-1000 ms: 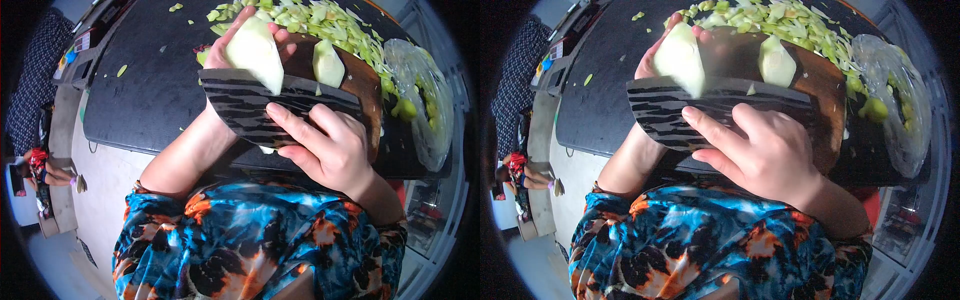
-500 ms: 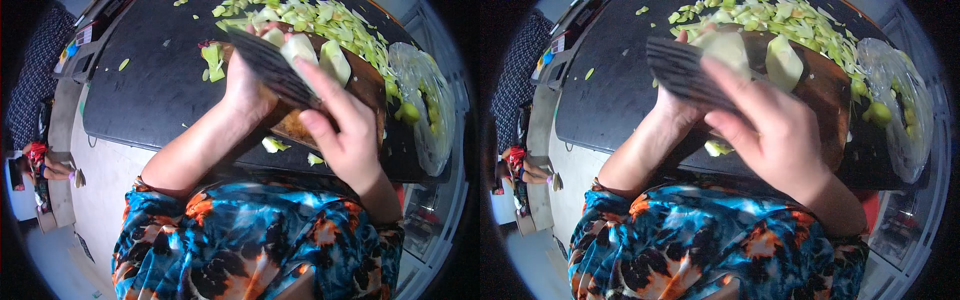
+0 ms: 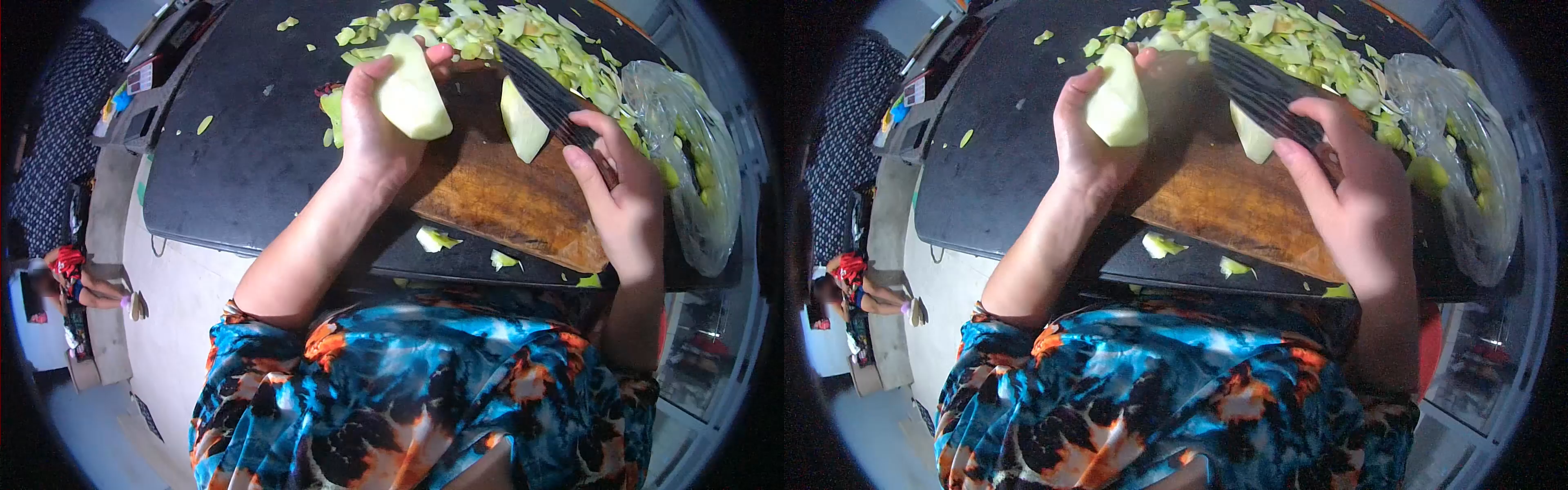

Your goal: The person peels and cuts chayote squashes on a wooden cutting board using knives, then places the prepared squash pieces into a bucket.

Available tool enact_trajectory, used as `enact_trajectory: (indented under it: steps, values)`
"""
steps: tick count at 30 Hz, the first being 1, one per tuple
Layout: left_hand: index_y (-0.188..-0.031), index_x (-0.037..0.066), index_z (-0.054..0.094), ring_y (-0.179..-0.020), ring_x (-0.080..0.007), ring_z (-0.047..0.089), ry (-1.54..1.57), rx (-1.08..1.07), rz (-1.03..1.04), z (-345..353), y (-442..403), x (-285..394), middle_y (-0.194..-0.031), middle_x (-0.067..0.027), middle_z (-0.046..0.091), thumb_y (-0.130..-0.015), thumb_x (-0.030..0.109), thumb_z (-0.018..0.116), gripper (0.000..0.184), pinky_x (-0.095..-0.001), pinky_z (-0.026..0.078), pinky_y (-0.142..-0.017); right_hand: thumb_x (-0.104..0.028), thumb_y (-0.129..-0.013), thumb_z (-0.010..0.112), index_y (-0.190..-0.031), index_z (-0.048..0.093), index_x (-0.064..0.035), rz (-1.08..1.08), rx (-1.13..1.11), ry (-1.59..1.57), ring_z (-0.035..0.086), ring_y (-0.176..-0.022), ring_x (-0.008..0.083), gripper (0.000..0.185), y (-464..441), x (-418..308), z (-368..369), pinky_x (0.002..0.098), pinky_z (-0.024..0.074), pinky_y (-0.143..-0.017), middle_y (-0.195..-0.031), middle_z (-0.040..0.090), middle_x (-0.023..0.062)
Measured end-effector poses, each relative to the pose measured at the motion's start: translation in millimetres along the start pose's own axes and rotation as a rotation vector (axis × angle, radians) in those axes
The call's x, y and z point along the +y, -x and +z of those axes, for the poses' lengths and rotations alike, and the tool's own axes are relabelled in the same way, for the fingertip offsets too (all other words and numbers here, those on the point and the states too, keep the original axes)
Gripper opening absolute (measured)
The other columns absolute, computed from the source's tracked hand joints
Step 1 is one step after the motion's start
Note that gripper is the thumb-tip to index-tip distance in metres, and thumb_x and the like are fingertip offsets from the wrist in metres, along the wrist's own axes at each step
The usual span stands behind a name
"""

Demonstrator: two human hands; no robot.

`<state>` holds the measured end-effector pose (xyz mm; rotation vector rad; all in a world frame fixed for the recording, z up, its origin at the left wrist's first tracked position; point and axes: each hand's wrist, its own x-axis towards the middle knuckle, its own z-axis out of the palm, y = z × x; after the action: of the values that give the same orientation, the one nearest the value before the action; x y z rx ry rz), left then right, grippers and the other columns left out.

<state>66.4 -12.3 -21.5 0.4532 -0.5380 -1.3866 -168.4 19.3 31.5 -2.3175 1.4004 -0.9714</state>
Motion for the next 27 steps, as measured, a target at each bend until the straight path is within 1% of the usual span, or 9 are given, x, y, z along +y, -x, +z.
enact_trajectory:
  steps: [1, 2, 6, 9, 16, 19, 22, 24, 27]
  values:
    - [-0.118, -0.001, 0.051, -0.102, -0.0259, 0.060, -0.040, -0.012, 0.024, -3.8, 0.7, 0.7, -0.104, -0.0150, 0.065, -0.086, 0.027, 0.047, 0.042, -0.0367, 0.047, -0.092, -0.020, -0.088, 0.067, -0.112, 0.059, -0.0063, -0.023, 0.046, 0.077, 0.055, -0.057, 0.0145, 0.029, 3.5, 4.9, 2.4, 0.0286, 0.0446, -0.056, -0.069, 0.057, 0.0059]
    - [-0.115, -0.002, 0.051, -0.097, -0.0254, 0.061, -0.080, -0.027, 0.047, -4.6, 2.0, 2.2, -0.100, -0.0150, 0.065, -0.087, 0.027, 0.044, 0.041, -0.0355, 0.047, -0.090, -0.020, -0.088, 0.065, -0.113, 0.059, -0.0072, 0.094, 0.058, 0.094, 0.062, -0.068, 0.0236, 0.029, 3.2, 11.4, 3.5, 0.0335, 0.0490, -0.067, -0.082, 0.063, 0.0106]
    - [-0.109, -0.002, 0.051, -0.090, -0.0229, 0.063, -0.254, -0.031, 0.125, 8.7, 6.4, -4.7, -0.096, -0.0150, 0.065, -0.091, 0.020, 0.039, 0.031, -0.0339, 0.049, -0.084, -0.021, -0.088, 0.063, -0.113, 0.060, -0.0087, -0.103, 0.172, 0.309, 0.060, -0.091, 0.0323, 0.029, -2.3, 60.5, 13.8, 0.0421, 0.0479, -0.079, -0.099, 0.062, 0.0136]
    - [-0.120, 0.000, 0.043, -0.090, -0.0216, 0.063, -0.436, -0.112, 0.142, 20.5, 16.1, -5.5, -0.100, -0.0164, 0.065, -0.092, 0.010, 0.042, 0.029, -0.0318, 0.050, -0.084, -0.019, -0.085, 0.064, -0.114, 0.061, -0.0106, -0.053, -0.029, 0.513, 0.059, -0.088, 0.0329, 0.030, -0.3, 76.9, 14.3, 0.0427, 0.0480, -0.078, -0.093, 0.060, 0.0130]
    - [-0.130, 0.002, 0.044, -0.101, -0.0195, 0.059, -0.423, -0.204, 0.074, 17.1, 19.9, -13.2, -0.112, -0.0116, 0.059, -0.097, 0.027, 0.043, 0.041, -0.0320, 0.047, -0.089, -0.018, -0.084, 0.065, -0.118, 0.059, -0.0092, -0.055, -0.049, 0.498, 0.056, -0.090, 0.0333, 0.036, 2.2, 78.4, 11.6, 0.0421, 0.0471, -0.080, -0.095, 0.057, 0.0136]
    - [-0.129, 0.002, 0.043, -0.100, -0.0180, 0.058, -0.415, -0.212, 0.090, 15.5, 20.4, -12.4, -0.111, -0.0106, 0.058, -0.100, 0.032, 0.039, 0.042, -0.0309, 0.046, -0.089, -0.017, -0.086, 0.065, -0.124, 0.055, -0.0068, -0.176, 0.048, 0.539, 0.057, -0.094, 0.0268, 0.041, 2.9, 76.1, 10.5, 0.0381, 0.0466, -0.083, -0.097, 0.057, 0.0113]
    - [-0.127, 0.002, 0.038, -0.090, -0.0170, 0.060, -0.512, -0.238, 0.219, 26.9, 26.5, -24.5, -0.101, -0.0114, 0.059, -0.102, 0.027, 0.035, 0.035, -0.0300, 0.049, -0.081, -0.016, -0.088, 0.064, -0.133, 0.048, -0.0061, 0.019, -0.008, -0.391, 0.056, -0.099, 0.0190, 0.049, 17.3, 13.5, 11.0, 0.0341, 0.0455, -0.086, -0.103, 0.056, 0.0081]
    - [-0.126, 0.003, 0.035, -0.087, -0.0146, 0.059, -0.644, -0.311, 0.325, 33.8, 38.0, -32.3, -0.100, -0.0110, 0.058, -0.104, 0.023, 0.032, 0.030, -0.0280, 0.050, -0.077, 0.000, -0.089, 0.056, -0.144, 0.030, -0.0050, 0.161, -0.253, -0.807, 0.052, -0.103, 0.0127, 0.062, 27.1, -13.2, 8.7, 0.0269, 0.0424, -0.091, -0.118, 0.053, 0.0094]
    - [-0.124, 0.003, 0.038, -0.097, -0.0150, 0.054, -0.839, -0.418, 0.464, 31.0, 47.2, -41.8, -0.109, -0.0105, 0.055, -0.101, 0.019, 0.038, 0.028, -0.0279, 0.045, -0.085, -0.001, -0.090, 0.058, -0.137, 0.037, -0.0002, 0.172, -0.304, -1.102, 0.053, -0.103, 0.0097, 0.052, 26.8, -5.8, 29.9, 0.0261, 0.0436, -0.090, -0.112, 0.055, 0.0067]
